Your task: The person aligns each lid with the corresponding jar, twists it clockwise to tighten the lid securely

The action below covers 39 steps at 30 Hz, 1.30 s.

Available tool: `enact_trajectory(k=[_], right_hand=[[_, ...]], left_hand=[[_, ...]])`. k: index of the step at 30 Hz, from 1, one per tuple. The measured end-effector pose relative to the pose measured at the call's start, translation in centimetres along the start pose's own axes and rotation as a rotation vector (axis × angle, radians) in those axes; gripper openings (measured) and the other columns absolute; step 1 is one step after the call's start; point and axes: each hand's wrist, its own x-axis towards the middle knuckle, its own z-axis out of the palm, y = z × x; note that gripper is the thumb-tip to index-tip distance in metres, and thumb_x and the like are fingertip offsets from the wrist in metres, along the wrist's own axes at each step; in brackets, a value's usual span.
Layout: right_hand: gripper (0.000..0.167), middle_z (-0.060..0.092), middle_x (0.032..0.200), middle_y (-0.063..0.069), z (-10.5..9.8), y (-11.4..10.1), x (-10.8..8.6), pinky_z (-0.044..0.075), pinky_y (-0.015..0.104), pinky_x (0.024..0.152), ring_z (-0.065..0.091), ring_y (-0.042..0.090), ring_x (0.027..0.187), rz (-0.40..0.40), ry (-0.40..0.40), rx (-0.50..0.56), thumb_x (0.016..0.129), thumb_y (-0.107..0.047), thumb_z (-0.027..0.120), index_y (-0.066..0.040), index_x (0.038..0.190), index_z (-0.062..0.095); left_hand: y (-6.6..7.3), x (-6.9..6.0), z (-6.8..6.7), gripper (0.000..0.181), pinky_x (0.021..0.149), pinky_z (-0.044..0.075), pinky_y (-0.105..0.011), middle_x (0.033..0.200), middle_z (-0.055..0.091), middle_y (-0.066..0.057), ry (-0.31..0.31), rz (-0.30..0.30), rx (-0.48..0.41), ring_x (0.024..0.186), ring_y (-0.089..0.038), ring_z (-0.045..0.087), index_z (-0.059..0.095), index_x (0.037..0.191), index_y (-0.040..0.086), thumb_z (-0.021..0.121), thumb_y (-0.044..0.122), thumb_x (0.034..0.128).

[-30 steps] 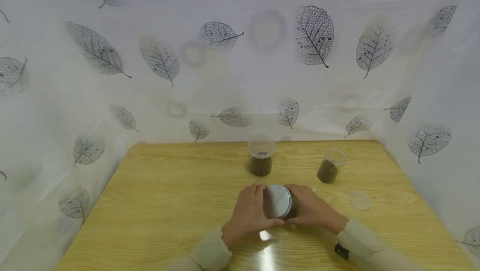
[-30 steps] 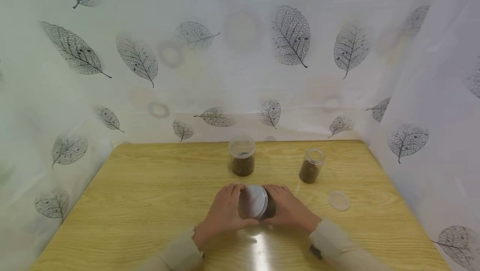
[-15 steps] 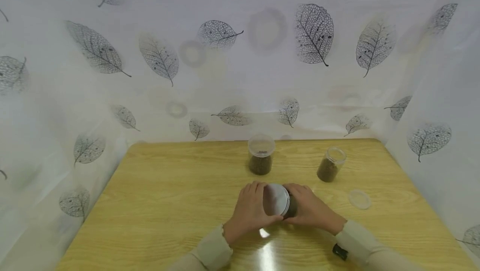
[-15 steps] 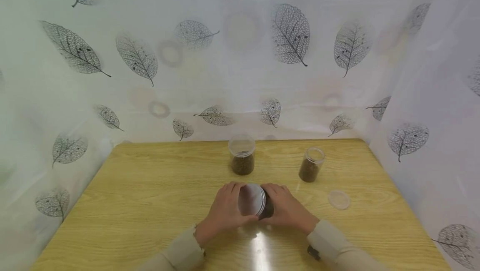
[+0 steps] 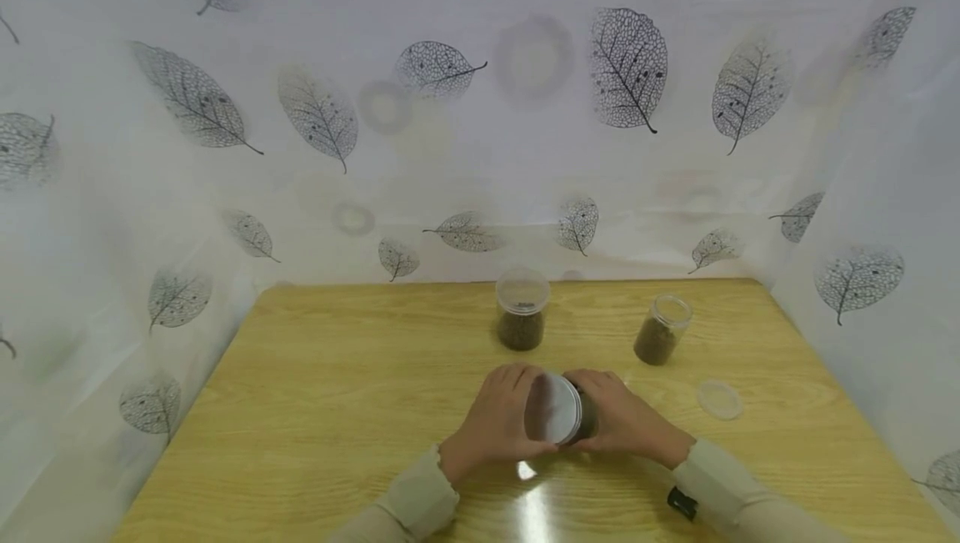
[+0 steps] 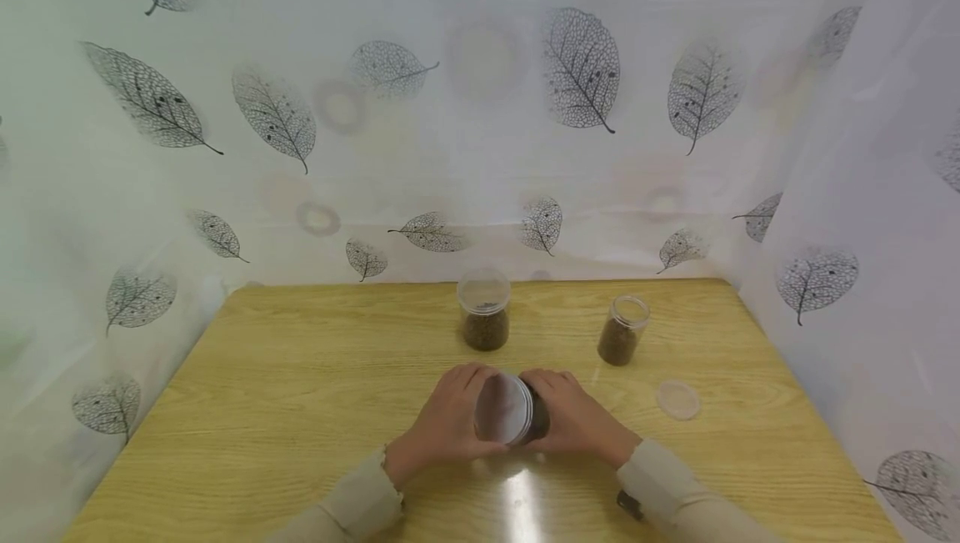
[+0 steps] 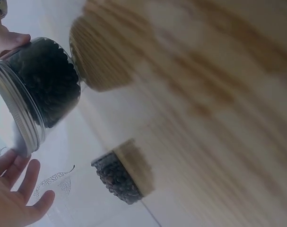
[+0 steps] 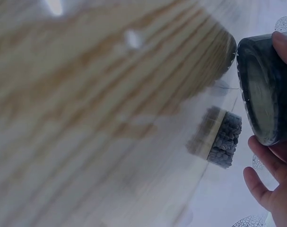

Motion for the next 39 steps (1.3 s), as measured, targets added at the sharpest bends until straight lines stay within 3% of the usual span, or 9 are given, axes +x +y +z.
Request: enact_trajectory(k=[7, 12, 18, 29, 39], right_hand=[[0.086, 0.059, 0.121, 0.004, 0.0, -0.1, 0.0, 0.045, 0.043, 0.09, 0.056, 0.021, 0.109, -0.012, -0.005, 0.008, 0.062, -0.052, 0.081, -0.008, 0.128, 0.047], [0.093, 0.057, 0.122, 0.003, 0.3, 0.0, 0.2, 0.047, 0.043, 0.09, 0.055, 0.02, 0.11, -0.036, 0.027, -0.017, 0.054, -0.047, 0.086, -0.006, 0.129, 0.049], [0.095, 0.054, 0.12, 0.004, 0.6, 0.0, 0.4, 0.05, 0.043, 0.088, 0.054, 0.02, 0.108, -0.086, 0.08, -0.03, 0.048, -0.047, 0.09, -0.005, 0.126, 0.052], [0.095, 0.058, 0.113, -0.002, -0.1, -0.5, 0.8, 0.047, 0.04, 0.086, 0.051, 0.014, 0.103, -0.042, 0.008, -0.054, 0.045, -0.042, 0.091, -0.011, 0.126, 0.053], [0.095, 0.059, 0.117, -0.002, -0.6, -0.3, 1.1, 0.046, 0.042, 0.089, 0.051, 0.016, 0.107, -0.079, -0.042, -0.043, 0.046, -0.038, 0.091, -0.01, 0.128, 0.051]], left_hand=[[-0.1, 0.1, -0.2, 0.093, 0.099, 0.044, -0.035, 0.117, 0.053, 0.0, 0.003, 0.033, 0.007, 0.109, -0.016, 0.051, 0.048, 0.125, 0.011, 0.082, 0.059, 0.0535], [-0.2, 0.1, -0.1, 0.093, 0.1, 0.043, -0.035, 0.118, 0.054, 0.001, 0.022, 0.068, 0.026, 0.11, -0.015, 0.052, 0.048, 0.124, 0.012, 0.083, 0.059, 0.0512], [-0.2, 0.0, -0.3, 0.094, 0.103, 0.04, -0.034, 0.121, 0.053, 0.002, -0.003, 0.083, 0.027, 0.113, -0.014, 0.05, 0.048, 0.126, 0.013, 0.083, 0.057, 0.0509], [-0.2, 0.0, -0.7, 0.093, 0.104, 0.039, -0.035, 0.122, 0.053, 0.003, -0.008, 0.104, 0.043, 0.113, -0.014, 0.049, 0.048, 0.125, 0.015, 0.085, 0.055, 0.0493], [-0.8, 0.3, -0.9, 0.087, 0.104, 0.036, -0.035, 0.125, 0.052, 0.005, -0.001, 0.255, 0.083, 0.112, -0.014, 0.046, 0.049, 0.127, 0.017, 0.087, 0.044, 0.0538]])
